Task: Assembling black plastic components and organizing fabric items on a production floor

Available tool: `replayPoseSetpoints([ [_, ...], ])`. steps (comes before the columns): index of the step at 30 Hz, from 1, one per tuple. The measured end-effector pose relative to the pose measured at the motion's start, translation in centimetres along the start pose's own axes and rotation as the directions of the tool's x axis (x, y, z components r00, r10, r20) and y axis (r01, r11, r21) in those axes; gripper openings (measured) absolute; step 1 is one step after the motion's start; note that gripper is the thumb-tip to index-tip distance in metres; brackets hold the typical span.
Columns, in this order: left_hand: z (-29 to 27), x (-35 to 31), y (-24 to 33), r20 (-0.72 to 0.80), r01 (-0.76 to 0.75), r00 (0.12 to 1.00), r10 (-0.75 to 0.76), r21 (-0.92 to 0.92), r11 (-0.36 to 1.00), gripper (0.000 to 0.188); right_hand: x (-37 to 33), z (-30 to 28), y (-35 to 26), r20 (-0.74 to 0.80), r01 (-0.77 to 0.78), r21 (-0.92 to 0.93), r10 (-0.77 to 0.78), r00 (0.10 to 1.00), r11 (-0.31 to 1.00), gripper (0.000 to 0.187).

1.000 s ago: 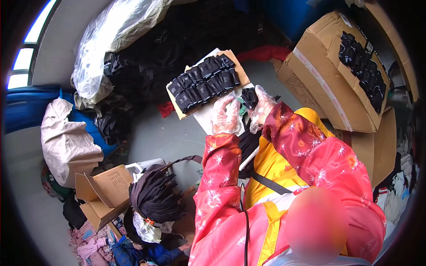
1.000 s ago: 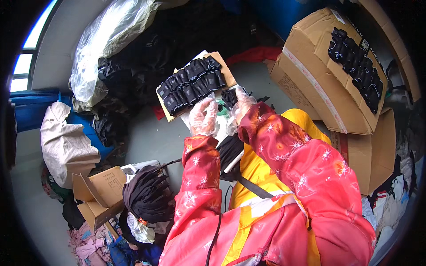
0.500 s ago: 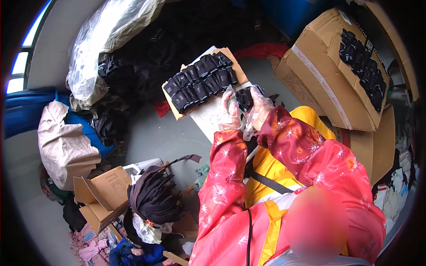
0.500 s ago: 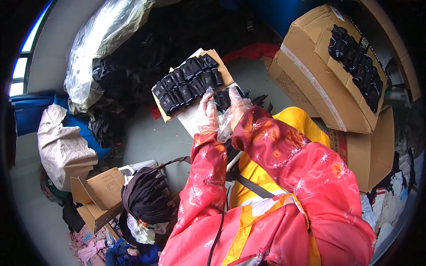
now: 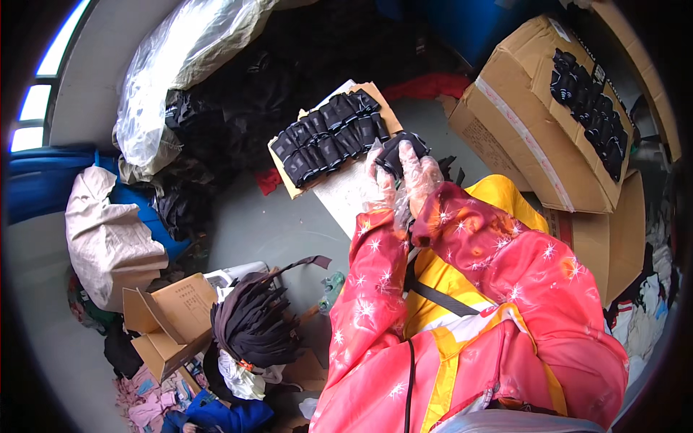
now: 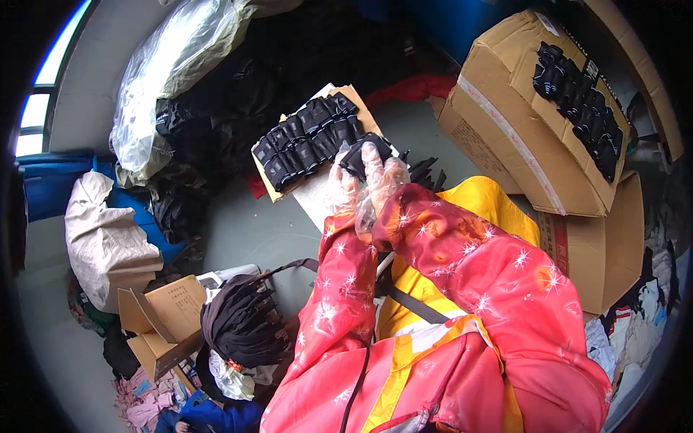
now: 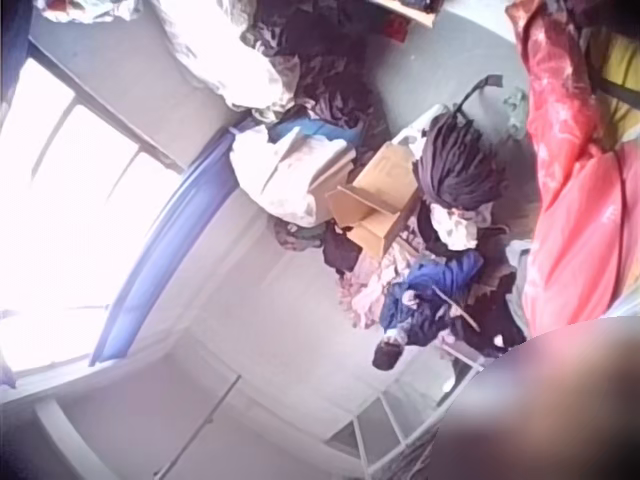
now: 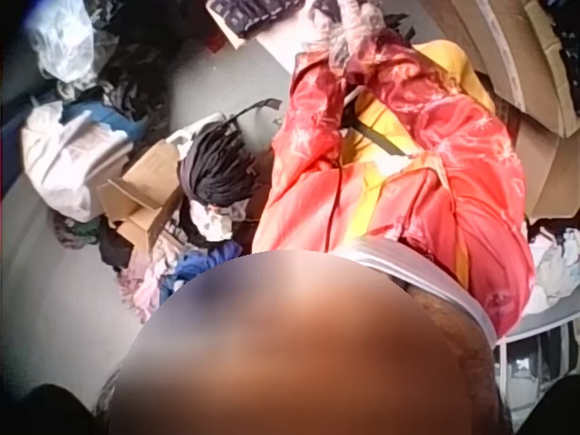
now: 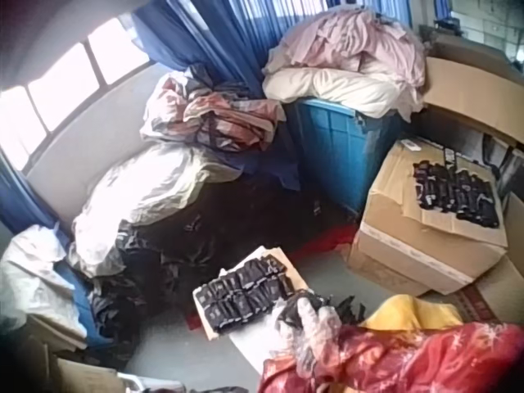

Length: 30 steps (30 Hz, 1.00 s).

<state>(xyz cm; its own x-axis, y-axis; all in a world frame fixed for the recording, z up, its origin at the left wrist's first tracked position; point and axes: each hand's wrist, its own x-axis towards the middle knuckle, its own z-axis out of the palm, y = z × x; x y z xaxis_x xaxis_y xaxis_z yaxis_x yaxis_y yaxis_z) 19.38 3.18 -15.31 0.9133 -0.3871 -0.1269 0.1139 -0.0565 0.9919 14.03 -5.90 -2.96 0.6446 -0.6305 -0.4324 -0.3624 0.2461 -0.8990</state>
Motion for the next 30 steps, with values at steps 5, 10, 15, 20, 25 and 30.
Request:
replayPoseSetpoints([
  [5,0.5,-0.9,2.6,-0.125,-0.181,0.973,0.192,0.091,0.979,0.032,3.1,-0.9,3.5,-0.012,-0.359,0.178,0.366,0.93,0.916,0.052],
  [10,0.0,-1.4,3.7,-0.055,-0.146,0.986,0.16,0.201,0.968,0.036,4.1,-1.0,5.3,0.081,-0.425,0.388,0.429,0.9,0.818,0.041],
  [15,1.0,-1.7,4.1,-0.13,-0.143,0.977,0.166,0.167,0.976,0.036,1.9,-1.4,3.9,0.086,-0.397,0.324,0.392,0.916,0.858,0.042],
  [20,0.7,-0.7,4.1,-0.089,-0.087,0.987,0.134,0.409,0.908,0.035,1.9,-1.1,3.7,0.125,-0.458,0.401,0.448,0.885,0.793,0.061],
  [25,0.4,-1.2,3.4,-0.077,-0.041,0.996,0.046,0.07,0.997,0.041,2.9,-1.0,3.1,0.099,-0.427,0.35,0.421,0.902,0.834,0.062],
  [30,0.3,-1.3,2.0,-0.074,-0.167,0.983,0.169,0.033,0.985,0.041,2.7,-1.1,2.9,0.125,-0.444,0.431,0.436,0.891,0.785,0.041],
])
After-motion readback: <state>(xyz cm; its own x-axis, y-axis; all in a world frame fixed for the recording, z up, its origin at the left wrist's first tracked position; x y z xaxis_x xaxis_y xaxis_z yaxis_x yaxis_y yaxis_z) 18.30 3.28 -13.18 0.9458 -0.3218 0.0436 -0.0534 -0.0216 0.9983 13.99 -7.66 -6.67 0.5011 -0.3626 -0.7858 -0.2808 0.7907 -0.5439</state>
